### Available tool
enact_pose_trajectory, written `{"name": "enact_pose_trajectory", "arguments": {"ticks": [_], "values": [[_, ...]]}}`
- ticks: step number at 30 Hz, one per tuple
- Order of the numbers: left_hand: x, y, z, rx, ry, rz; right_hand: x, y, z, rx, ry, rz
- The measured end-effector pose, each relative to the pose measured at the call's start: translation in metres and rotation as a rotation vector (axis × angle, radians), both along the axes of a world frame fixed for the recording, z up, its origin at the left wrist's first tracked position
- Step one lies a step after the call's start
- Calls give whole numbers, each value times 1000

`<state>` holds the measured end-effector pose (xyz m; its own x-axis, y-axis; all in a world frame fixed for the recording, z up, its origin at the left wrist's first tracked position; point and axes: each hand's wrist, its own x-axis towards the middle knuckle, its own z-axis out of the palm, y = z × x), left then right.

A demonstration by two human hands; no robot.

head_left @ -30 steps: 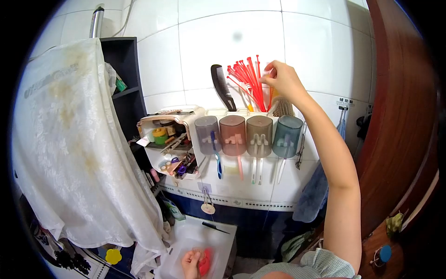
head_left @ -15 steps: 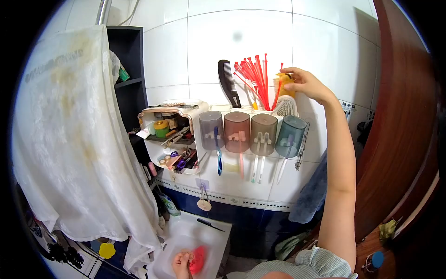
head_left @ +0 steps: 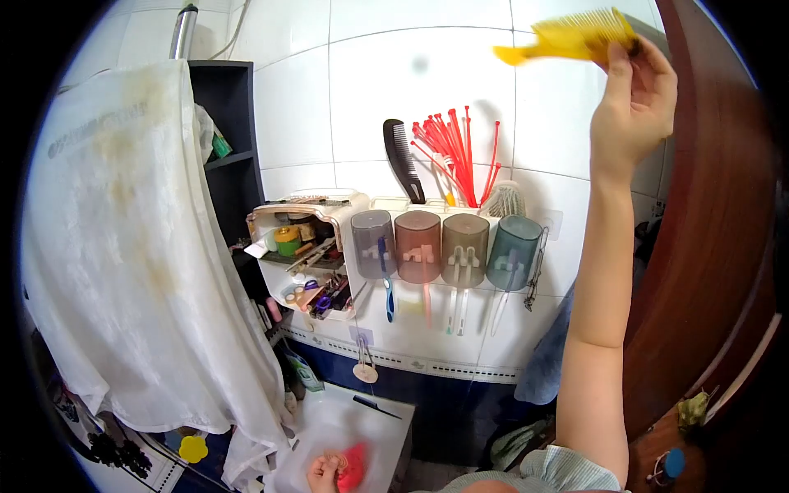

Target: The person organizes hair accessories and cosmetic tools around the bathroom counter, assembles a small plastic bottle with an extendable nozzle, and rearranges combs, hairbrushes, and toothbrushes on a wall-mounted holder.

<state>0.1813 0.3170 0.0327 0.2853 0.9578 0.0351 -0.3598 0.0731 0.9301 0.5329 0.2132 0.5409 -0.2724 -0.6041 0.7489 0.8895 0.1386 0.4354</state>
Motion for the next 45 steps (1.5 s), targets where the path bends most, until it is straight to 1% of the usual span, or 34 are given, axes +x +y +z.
{"name": "enact_pose_trajectory", "arguments": {"ticks": [2,4,6,8,11,15,18,21,24,27,29,30,31,32,33,34,35,37,38,39,40,42,45], "values": [[0,-3,1,-6,-1,5,-29,12,-2,-178,-114,164],[0,-8,8,-23,15,15,-56,41,-10,-451,-28,99],[2,-13,19,-21,8,4,-69,83,-16,-555,-45,69],[3,-17,23,-25,-5,-7,-72,112,-22,-684,37,-91],[2,-18,20,-23,-33,-23,-64,146,-31,-889,211,-194],[1,-19,12,-20,-62,-24,-48,180,-39,-1034,369,-267],[-2,-20,4,-35,-61,0,-37,196,-44,-1093,408,-351],[-4,-23,3,-46,-49,26,-19,215,-47,-1225,289,-663],[-4,-23,3,-60,-81,14,-20,208,-47,-1120,148,-745],[-3,-20,-5,-88,-81,31,-26,194,-14,-1078,62,-503],[-2,-15,-7,-82,-59,26,-44,143,8,-1039,30,-223],[-3,-14,-6,-66,-45,8,-38,123,22,-1075,14,-135],[-3,-13,-5,-49,-30,-10,-33,100,28,-1094,17,17],[-3,-13,-5,-49,-18,-4,-25,77,33,-1052,35,-93],[-1,-12,-4,-50,-6,2,-11,62,33,-962,105,-358],[0,-12,-3,-50,7,7,-3,47,30,-1071,250,-536],[1,-12,0,-42,4,-12,19,41,26,-1214,293,-586],[2,-12,7,-25,1,-47,45,40,8,-1572,526,-824],[3,-12,12,-12,19,-65,66,45,-5,-1717,580,-924],[4,-12,18,2,36,-82,68,46,-19,-1775,714,-952],[6,-12,23,17,52,-98,78,46,-29,-1869,750,-830],[9,-11,28,20,66,-112,102,45,-51,-1878,571,-470],[16,-13,37,8,55,-106,111,41,-60,-1823,564,-398]]}}
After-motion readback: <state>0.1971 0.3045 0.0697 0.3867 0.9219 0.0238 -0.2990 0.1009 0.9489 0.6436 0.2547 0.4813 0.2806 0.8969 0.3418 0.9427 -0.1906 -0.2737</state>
